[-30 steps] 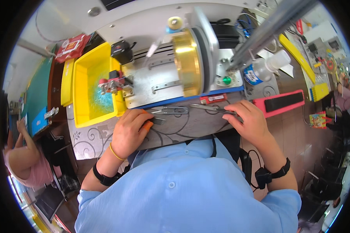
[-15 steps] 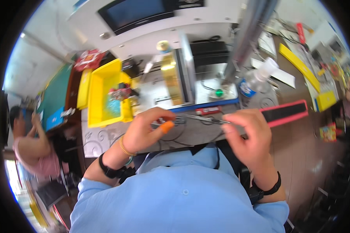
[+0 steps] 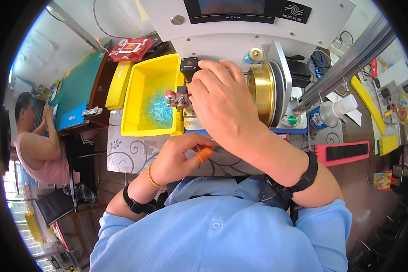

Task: The person applies adhesive to small mechanical components and assembles metal parts using a precision assembly machine.

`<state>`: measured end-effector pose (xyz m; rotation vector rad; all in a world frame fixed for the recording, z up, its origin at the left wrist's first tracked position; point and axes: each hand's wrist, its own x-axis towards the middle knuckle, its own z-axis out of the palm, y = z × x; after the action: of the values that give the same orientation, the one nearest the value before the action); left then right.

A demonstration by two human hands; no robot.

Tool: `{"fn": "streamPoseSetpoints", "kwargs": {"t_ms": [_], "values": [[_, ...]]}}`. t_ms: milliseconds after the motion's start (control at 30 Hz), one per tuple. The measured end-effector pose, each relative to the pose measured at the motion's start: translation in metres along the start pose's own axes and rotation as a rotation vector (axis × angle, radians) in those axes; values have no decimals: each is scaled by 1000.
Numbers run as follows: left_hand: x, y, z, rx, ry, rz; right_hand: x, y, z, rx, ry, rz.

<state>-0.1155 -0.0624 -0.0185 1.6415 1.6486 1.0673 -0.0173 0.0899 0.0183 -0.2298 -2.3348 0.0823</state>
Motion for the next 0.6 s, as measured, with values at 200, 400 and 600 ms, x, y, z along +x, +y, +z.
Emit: {"fn": "streamPoseSetpoints", "kwargs": {"t_ms": [200,400,600], "values": [[1,-11,1,-109,-19,-46,1,0,11,86,14,9],[4,-3,0,-81,-29,-24,2,3,13,117,48,-1],[9,12,8,-88,-62,-45,4,7,29,59,121,-61]]}}
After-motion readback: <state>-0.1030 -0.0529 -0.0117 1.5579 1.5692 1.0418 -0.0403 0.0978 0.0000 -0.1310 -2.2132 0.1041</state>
